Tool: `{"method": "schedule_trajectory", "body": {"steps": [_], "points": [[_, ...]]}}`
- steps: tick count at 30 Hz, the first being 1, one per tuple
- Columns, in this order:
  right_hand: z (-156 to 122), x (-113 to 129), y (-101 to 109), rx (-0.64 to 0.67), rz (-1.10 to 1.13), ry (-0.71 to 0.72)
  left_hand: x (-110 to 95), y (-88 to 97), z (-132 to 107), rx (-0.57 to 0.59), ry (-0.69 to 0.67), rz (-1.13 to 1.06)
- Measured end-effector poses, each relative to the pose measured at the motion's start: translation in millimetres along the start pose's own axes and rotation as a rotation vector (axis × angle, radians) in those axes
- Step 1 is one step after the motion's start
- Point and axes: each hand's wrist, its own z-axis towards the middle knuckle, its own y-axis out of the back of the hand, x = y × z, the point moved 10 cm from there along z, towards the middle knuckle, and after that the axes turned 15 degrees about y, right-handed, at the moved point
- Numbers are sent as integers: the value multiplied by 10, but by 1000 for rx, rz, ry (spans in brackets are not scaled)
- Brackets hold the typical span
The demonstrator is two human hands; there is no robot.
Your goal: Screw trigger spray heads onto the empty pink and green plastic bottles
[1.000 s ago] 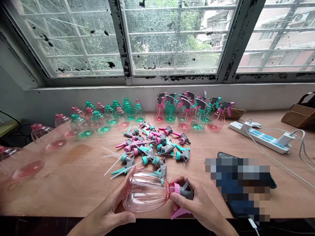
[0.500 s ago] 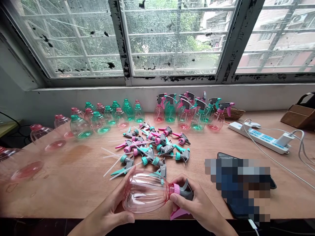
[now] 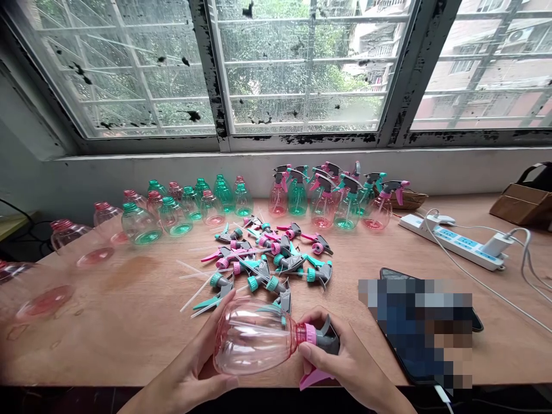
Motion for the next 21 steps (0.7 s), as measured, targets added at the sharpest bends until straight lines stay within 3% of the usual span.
{"method": "schedule_trajectory", "body": {"steps": [10, 17, 21], "points": [[10, 52, -31, 32, -38, 23, -17, -31, -8, 24, 5, -24], [-18, -89, -63, 41, 99, -54, -63, -11, -28, -44, -57, 111], [-14, -76, -58, 22, 102, -34, -24, -27, 0, 1, -19, 76]]}}
